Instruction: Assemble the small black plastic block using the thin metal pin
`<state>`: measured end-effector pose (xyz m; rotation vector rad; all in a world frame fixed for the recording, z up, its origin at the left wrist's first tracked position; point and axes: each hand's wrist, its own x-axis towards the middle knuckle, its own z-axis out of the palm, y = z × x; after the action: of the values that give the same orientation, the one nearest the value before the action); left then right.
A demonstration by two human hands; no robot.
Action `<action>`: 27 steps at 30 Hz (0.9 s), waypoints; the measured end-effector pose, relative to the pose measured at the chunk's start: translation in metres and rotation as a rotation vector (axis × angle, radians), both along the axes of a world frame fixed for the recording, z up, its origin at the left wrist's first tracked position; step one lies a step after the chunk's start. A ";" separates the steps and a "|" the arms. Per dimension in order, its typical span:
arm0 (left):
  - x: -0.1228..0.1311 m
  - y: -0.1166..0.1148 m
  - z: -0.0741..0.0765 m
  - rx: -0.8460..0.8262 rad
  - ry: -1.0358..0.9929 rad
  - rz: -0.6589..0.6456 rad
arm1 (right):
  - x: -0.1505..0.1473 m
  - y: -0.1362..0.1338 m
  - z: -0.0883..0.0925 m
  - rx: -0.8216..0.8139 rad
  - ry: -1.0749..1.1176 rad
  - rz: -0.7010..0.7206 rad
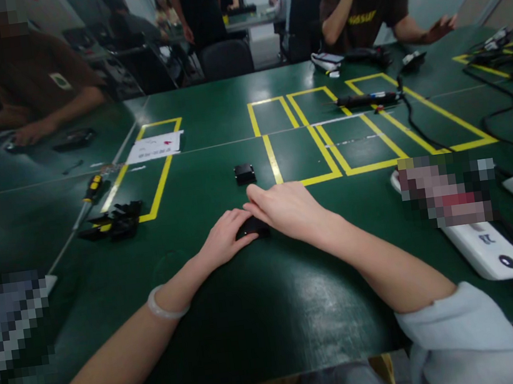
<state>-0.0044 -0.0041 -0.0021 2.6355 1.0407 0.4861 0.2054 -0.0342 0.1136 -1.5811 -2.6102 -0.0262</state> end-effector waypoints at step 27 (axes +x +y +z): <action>0.001 -0.003 0.002 -0.049 -0.044 0.022 | 0.003 -0.005 0.003 -0.025 0.041 0.082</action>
<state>-0.0038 -0.0073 0.0003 2.5613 1.0563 0.5144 0.2087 -0.0395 0.1168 -1.4642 -2.6514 0.0448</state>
